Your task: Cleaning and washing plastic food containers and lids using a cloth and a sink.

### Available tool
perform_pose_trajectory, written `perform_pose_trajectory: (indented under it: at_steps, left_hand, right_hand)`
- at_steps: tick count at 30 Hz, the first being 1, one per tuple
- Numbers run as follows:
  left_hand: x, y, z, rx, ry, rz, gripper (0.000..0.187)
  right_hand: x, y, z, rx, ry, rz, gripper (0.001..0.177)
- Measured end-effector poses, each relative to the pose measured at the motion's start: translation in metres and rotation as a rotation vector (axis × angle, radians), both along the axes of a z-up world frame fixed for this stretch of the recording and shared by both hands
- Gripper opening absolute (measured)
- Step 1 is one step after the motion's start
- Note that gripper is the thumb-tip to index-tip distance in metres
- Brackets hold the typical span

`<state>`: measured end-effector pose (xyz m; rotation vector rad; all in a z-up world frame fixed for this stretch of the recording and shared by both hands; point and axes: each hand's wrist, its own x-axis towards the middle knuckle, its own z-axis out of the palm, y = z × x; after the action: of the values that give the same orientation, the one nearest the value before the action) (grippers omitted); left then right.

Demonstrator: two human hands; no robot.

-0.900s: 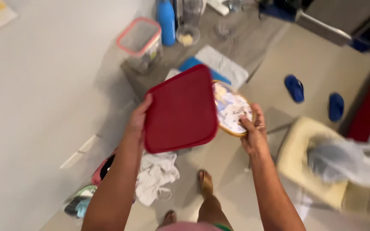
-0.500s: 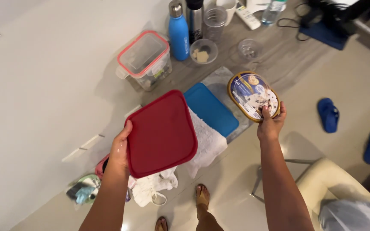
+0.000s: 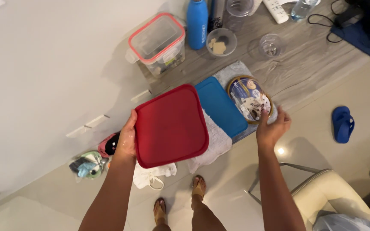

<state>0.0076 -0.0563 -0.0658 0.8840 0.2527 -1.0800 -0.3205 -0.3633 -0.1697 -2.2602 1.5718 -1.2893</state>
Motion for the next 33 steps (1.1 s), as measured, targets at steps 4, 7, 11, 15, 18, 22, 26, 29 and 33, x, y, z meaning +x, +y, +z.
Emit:
perform_pose_trajectory:
  at_steps: [4, 7, 11, 15, 18, 22, 26, 29, 33]
  left_hand:
    - [0.009, 0.02, -0.011, 0.023, -0.011, 0.031, 0.055]
    - [0.016, 0.039, -0.008, 0.034, -0.046, 0.037, 0.056]
    - [0.034, 0.074, -0.01, 0.035, -0.072, 0.014, 0.058]
    - [0.056, 0.118, -0.001, 0.091, -0.117, -0.012, 0.058]
    - [0.087, 0.154, -0.039, -0.041, -0.14, -0.005, 0.057]
    - [0.125, 0.198, -0.048, 0.007, -0.169, -0.055, 0.056]
    - [0.146, 0.233, -0.046, 0.212, -0.278, -0.152, 0.055]
    - [0.14, 0.244, -0.082, 0.235, -0.498, -0.202, 0.057]
    - [0.147, 0.284, -0.088, 0.204, -0.626, -0.257, 0.057]
  right_hand:
    - [-0.004, 0.065, 0.006, 0.716, -0.286, 0.129, 0.053]
    - [0.008, 0.114, 0.035, 1.233, -0.387, 0.053, 0.067]
    - [-0.004, 0.127, 0.007, 1.456, -0.625, 0.143, 0.04]
    - [0.002, 0.136, 0.004, 1.304, -0.646, 0.109, 0.024]
    - [0.003, 0.136, -0.005, 0.975, -0.55, 0.173, 0.02]
    - [0.1, 0.23, 0.153, 0.895, -0.758, 0.411, 0.018]
    - [0.176, 0.325, 0.232, 0.946, -0.805, 0.759, 0.024]
    - [0.221, 0.402, 0.229, 0.924, -0.66, 0.785, 0.026]
    - [0.249, 0.489, 0.185, 0.747, -0.273, 0.609, 0.031]
